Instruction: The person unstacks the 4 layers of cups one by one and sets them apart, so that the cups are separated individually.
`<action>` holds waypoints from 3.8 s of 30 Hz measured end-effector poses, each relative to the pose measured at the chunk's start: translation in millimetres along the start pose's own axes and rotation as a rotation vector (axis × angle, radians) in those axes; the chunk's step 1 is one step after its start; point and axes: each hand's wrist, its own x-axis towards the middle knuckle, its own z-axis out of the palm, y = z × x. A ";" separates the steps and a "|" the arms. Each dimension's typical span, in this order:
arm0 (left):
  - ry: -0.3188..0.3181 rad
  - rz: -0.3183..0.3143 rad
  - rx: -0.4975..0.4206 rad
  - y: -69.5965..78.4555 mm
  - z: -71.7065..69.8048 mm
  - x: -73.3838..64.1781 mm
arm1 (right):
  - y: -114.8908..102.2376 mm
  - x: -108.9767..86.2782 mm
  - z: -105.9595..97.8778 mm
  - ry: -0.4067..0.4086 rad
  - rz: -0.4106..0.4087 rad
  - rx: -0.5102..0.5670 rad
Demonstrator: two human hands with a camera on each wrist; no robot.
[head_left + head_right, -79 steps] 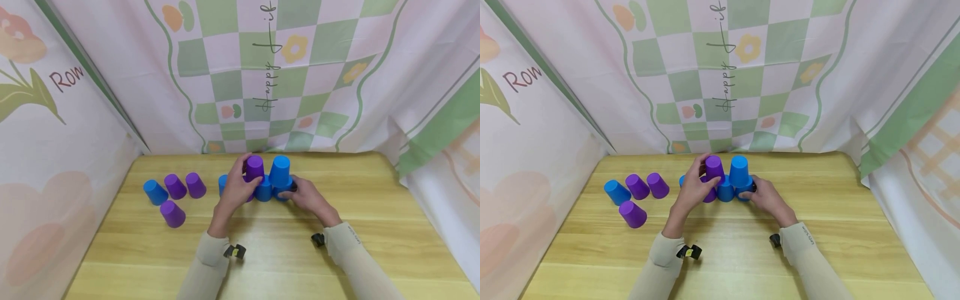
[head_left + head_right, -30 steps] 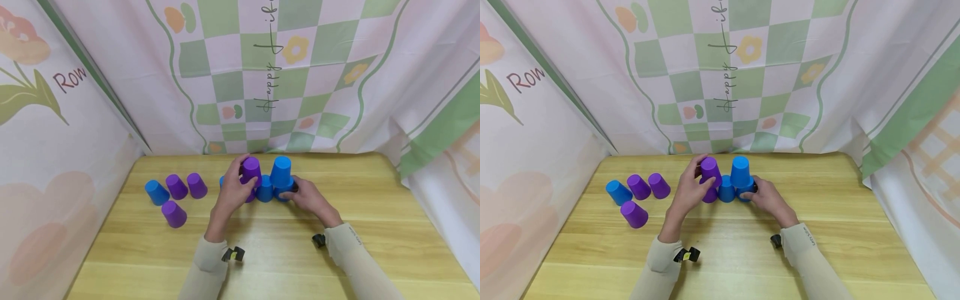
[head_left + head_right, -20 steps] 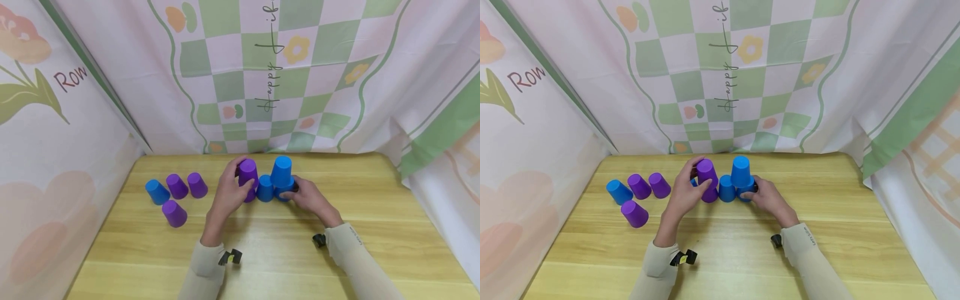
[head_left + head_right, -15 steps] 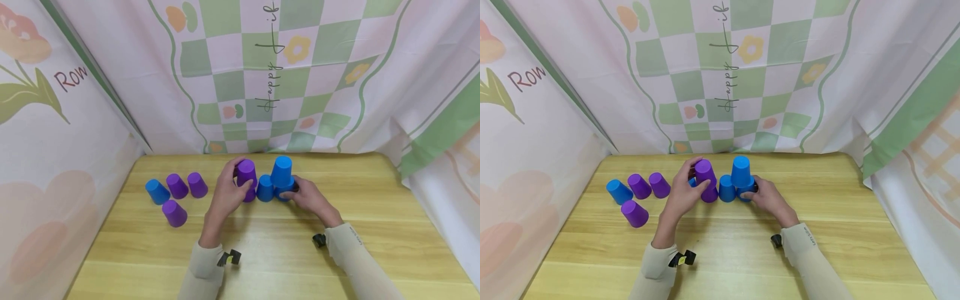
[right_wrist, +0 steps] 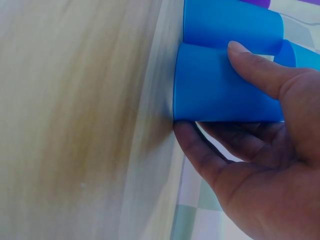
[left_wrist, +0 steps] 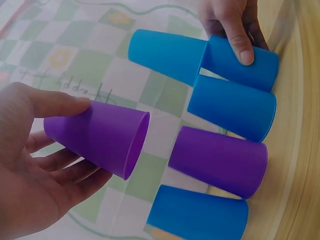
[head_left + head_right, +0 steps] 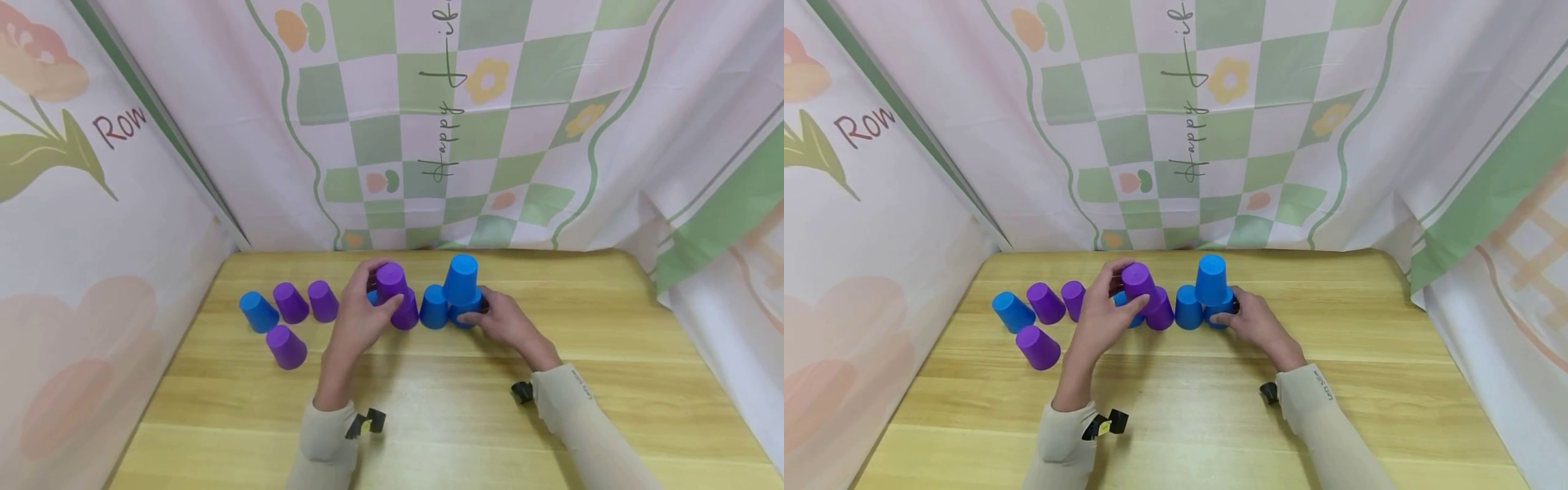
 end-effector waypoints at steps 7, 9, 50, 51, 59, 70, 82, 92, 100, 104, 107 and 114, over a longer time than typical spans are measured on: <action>0.038 -0.025 0.009 -2.5 -12.0 -6.1 | -0.3 -0.6 -0.3 0.005 0.005 -0.004; 0.045 -0.039 0.007 -2.3 -15.6 -7.5 | -0.3 -1.0 -0.5 0.003 0.006 -0.004; 0.070 -0.336 0.208 -36.6 -66.1 -15.0 | 0.9 -0.1 0.5 0.001 -0.006 -0.004; 0.070 -0.342 0.217 -37.8 -66.0 -14.8 | 0.7 -0.2 0.5 0.001 -0.007 -0.003; 0.049 -0.369 0.291 -48.2 -64.0 -13.1 | -1.9 0.3 1.4 0.006 -0.001 0.000; -0.007 -0.373 0.352 -55.4 -61.4 -13.8 | -3.2 -0.9 0.6 0.005 0.002 -0.011; -0.036 -0.458 0.358 -55.2 -62.5 -15.2 | -3.4 -1.0 0.1 0.001 0.009 -0.013; -0.059 -0.492 0.367 -54.0 -63.1 -17.0 | -0.1 -0.2 0.0 0.001 -0.002 -0.008; -0.069 -0.517 0.368 -52.6 -62.6 -17.2 | -1.3 -0.6 -0.4 -0.002 0.000 -0.009; -0.074 -0.519 0.373 -52.5 -63.2 -16.7 | -0.8 -0.2 -0.1 0.001 0.000 -0.013; -0.076 -0.522 0.370 -51.8 -64.3 -16.7 | -0.3 0.1 0.0 0.003 -0.001 -0.014; -0.074 -0.532 0.345 -47.5 -65.8 -17.6 | -0.7 -0.5 0.0 0.004 0.002 -0.009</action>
